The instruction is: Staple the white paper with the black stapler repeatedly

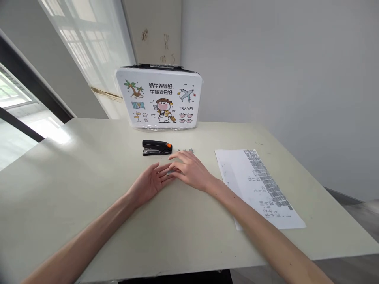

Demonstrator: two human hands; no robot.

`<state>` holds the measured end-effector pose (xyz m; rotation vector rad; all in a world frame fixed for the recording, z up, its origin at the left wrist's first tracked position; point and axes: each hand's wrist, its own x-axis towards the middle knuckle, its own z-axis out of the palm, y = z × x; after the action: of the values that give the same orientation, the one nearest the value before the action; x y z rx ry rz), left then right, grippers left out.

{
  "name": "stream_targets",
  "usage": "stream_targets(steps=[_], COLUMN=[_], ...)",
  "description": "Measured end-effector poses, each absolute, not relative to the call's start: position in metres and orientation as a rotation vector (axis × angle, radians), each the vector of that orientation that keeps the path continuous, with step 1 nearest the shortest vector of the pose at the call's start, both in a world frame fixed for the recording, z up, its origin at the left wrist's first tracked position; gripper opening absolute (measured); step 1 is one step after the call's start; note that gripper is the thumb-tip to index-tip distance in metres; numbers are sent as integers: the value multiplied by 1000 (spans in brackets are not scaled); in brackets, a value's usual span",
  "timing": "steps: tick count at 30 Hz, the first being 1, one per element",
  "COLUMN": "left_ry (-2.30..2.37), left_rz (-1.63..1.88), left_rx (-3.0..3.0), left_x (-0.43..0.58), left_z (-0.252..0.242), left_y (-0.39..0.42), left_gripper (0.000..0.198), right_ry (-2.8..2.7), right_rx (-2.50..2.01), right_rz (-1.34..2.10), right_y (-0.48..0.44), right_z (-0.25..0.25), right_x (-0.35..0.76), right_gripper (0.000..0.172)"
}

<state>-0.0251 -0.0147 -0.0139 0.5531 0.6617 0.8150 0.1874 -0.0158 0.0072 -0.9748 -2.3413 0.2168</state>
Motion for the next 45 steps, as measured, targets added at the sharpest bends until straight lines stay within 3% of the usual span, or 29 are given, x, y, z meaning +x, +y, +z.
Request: stream_targets(steps=[4,8,14,19,25,35,45], left_ry=[689,757,812,847,848,809,790], left_rz=[783,801,814,824,809,797,803], left_rx=[590,598,622,631,650,660,673], left_x=[-28,-29,-27,-26,-27,-25,-25], left_z=[-12,-7,-9,-6,-4,-1,-5], left_y=[-14,-14,-13,-13,-13,-15,-15], left_gripper=[46,45,34,24,18,11,11], right_ry=[-2238,-1979,-1443,-1239,-1202,-1697,-2099], right_rx=[-1035,-1377,-1899,-2042,-2076,-1920,-1852], right_rz=[190,126,-138,-214,-222,88,260], right_y=[-30,-42,-67,-92,-96,-89,-87], right_z=[15,9,-33,-66,-78,-40,-40], right_x=[219,302,460,520,526,429,374], right_gripper=[8,15,31,37,30,44,62])
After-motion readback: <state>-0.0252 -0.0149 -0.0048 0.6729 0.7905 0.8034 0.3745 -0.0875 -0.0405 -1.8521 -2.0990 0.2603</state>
